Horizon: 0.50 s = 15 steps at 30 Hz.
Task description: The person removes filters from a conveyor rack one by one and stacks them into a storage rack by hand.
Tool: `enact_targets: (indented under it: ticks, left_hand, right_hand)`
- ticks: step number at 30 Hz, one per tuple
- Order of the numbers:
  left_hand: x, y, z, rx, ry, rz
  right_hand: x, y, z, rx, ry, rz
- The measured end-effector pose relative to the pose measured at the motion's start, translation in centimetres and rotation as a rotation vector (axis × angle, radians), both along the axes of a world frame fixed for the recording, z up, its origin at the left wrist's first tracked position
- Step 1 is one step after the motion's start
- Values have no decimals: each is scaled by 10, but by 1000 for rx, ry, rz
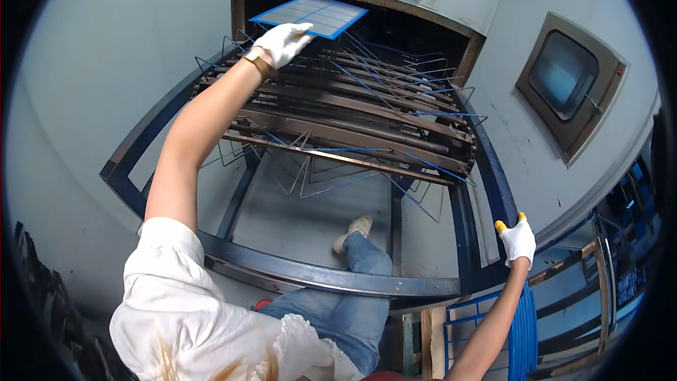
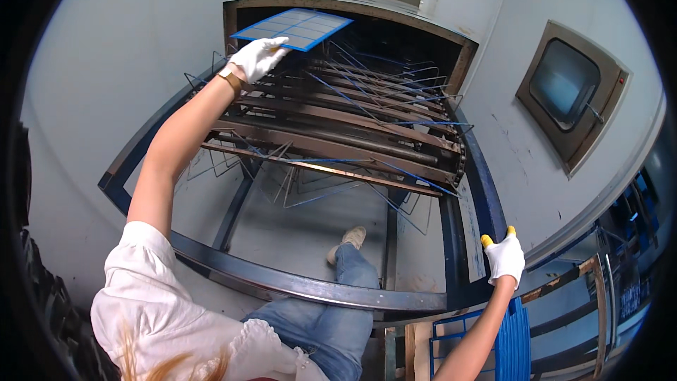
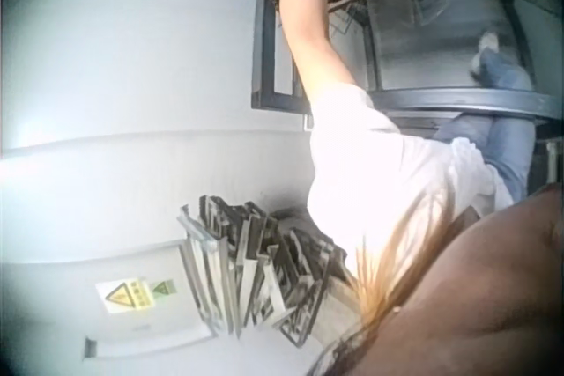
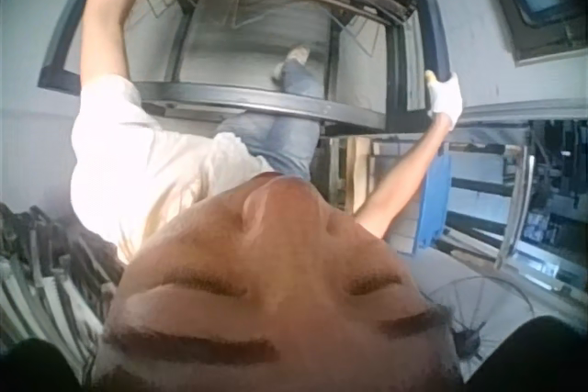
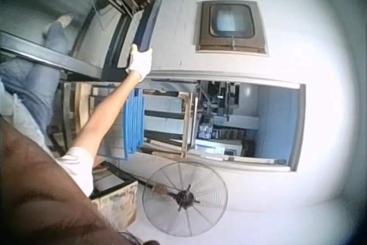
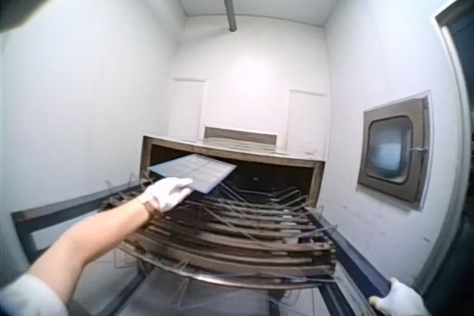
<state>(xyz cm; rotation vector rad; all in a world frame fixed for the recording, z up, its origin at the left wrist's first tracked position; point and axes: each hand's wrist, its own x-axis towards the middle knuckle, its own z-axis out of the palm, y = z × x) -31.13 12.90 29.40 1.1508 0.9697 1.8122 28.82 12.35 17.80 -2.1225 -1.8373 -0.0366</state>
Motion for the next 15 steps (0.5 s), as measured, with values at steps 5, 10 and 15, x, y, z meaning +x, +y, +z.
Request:
enact_targets:
  ticks: [5, 10, 15]
  left_hand:
    - [-71, -2, -14, -32, -396, 165]
    - [-107, 24, -40, -54, -486, 189]
    - [-118, 43, -46, -23, -537, 153]
  right_hand:
    - [2, -5, 5, -4, 3, -20]
    - [4, -1, -2, 9, -10, -22]
    - [-4, 0, 4, -2, -13, -22]
